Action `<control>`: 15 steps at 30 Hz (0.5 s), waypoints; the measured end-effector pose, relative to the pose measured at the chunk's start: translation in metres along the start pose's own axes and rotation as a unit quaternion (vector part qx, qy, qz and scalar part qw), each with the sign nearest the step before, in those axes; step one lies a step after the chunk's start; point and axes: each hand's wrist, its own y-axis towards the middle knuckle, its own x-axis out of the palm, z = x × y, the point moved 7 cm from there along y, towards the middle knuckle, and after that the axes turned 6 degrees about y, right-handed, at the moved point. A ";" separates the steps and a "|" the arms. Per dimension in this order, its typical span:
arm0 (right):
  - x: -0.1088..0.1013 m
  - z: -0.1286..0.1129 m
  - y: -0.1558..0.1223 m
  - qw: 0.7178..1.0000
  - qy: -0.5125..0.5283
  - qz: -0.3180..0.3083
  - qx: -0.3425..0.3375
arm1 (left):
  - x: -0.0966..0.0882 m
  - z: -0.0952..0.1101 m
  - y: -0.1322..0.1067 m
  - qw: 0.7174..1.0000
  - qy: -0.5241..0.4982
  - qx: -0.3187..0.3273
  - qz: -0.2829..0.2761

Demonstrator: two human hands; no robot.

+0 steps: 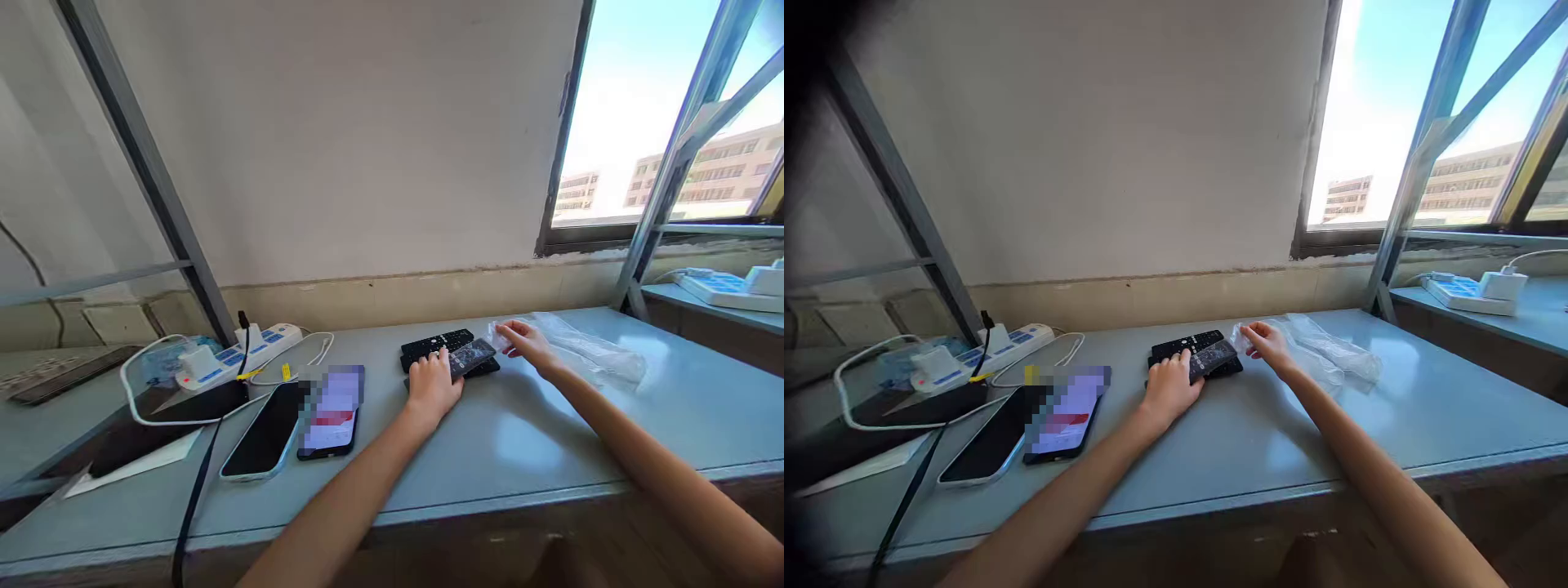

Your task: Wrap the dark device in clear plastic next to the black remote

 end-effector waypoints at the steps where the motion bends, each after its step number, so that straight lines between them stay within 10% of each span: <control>1: 0.000 0.000 0.000 1.000 0.002 -0.001 -0.002 | 0.000 0.000 0.002 1.000 0.000 0.001 -0.002; 15: 0.001 -0.002 -0.003 0.999 0.030 -0.002 -0.021 | 0.001 -0.001 0.006 1.000 0.001 0.011 -0.010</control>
